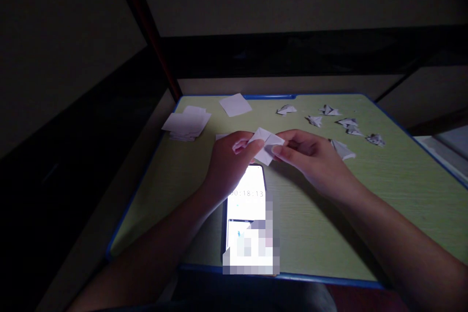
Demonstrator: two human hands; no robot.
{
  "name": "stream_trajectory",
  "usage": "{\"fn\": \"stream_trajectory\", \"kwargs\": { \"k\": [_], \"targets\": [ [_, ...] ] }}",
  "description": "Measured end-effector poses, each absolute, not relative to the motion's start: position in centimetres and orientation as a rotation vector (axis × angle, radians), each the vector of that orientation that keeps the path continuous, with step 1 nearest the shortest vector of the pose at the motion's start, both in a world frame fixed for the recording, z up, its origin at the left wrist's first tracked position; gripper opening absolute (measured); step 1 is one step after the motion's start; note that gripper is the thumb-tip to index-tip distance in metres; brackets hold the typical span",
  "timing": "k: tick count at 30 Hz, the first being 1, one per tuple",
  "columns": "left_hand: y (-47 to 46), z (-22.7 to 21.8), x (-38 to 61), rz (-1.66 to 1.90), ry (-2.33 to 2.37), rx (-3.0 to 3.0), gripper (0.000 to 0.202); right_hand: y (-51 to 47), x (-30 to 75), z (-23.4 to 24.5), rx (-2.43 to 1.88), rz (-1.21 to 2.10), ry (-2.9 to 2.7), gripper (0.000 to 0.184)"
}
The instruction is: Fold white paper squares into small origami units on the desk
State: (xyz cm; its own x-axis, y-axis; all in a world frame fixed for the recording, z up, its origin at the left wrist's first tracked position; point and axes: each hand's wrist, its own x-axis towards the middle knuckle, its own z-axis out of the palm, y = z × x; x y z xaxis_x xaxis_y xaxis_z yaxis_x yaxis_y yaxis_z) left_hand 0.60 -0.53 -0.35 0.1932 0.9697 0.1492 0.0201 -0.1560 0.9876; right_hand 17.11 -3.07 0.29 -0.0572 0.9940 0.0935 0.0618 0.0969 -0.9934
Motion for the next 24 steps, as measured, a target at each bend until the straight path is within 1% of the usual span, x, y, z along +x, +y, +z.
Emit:
{"fn": "stream_trajectory", "kwargs": {
  "k": [6,11,14,18,24],
  "targets": [
    [-0.82,-0.29,0.70,1.102,0.941,1.468,0.010,-2.90,17.25,-0.12,-1.142,1.117,-1.252,0.012],
    [-0.93,0.05,0.69,1.034,0.938,1.505,0.010,-2.93,17.02,0.04,-1.057,1.153,-1.276,0.025],
    [-0.79,0.19,0.43,0.960,0.925,1.557,0.012,-3.11,16.85,0.26,-1.045,1.124,-1.291,0.029],
    [-0.84,0.30,0.24,0.887,0.875,1.592,0.020,-3.27,16.77,0.34,-1.032,1.064,-1.273,0.026],
    [-1.01,0.35,0.57,0.945,0.886,1.574,0.016,-3.47,16.56,0.27,-1.074,0.899,-1.389,0.018]
  ]
}}
